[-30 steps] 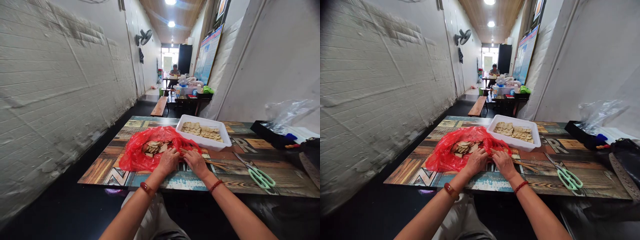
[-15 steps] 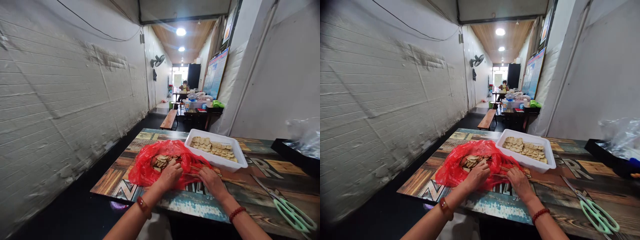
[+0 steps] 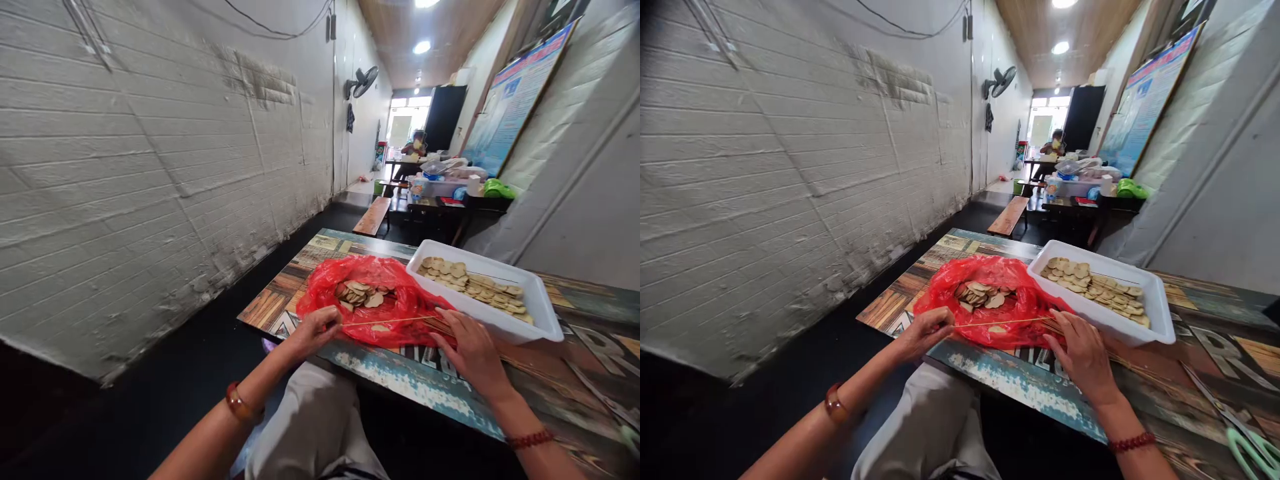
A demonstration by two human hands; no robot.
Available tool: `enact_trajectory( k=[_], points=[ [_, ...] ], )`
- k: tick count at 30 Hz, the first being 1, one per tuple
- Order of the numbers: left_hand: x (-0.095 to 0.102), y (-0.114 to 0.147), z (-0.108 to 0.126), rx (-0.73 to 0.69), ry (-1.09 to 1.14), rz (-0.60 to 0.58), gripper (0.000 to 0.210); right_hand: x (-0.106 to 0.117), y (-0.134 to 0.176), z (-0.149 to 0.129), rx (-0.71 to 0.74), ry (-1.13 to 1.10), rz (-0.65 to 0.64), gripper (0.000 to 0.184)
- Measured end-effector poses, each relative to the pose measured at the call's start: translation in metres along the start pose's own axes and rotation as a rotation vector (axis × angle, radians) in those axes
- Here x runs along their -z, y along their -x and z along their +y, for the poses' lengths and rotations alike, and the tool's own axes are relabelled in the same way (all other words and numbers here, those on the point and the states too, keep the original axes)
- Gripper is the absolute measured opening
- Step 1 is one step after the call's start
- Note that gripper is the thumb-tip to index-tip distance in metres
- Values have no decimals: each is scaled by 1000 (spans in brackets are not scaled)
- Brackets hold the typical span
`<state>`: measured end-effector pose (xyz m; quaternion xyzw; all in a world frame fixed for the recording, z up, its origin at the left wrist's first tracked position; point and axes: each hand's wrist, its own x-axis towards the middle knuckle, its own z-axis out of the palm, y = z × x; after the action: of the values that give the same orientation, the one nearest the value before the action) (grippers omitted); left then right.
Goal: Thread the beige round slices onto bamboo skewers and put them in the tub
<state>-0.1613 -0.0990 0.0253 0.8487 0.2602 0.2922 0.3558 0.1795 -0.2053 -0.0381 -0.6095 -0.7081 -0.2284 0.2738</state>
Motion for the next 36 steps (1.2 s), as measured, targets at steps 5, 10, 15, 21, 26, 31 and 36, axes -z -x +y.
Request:
enact_trajectory(
  k=[5,10,15,21,26,31,36],
  points=[
    [10,-5,13,-17,25,28,22,35,-24,-13,-85,106,133,38],
    [21,-10,25,-6,64,0,24,54,-35,-5,-89,110,163,26],
    [8,-20,37,3,102,-247,26,53,-48,-54,131,-217,-8,30],
    [-9,-41,29,70,268,-243,27,28,-45,-105,142,-647,-247,32],
    [-34,-51,7,214,429,-50,28,29,-59,-70,-558,-1068,-182,15],
    [-68,-54,-16,260,501,-18,31,53,-80,36,-914,-1048,55,31],
    [-91,-52,-34,297,477,23,36,65,-83,127,-1104,-994,261,33]
  ],
)
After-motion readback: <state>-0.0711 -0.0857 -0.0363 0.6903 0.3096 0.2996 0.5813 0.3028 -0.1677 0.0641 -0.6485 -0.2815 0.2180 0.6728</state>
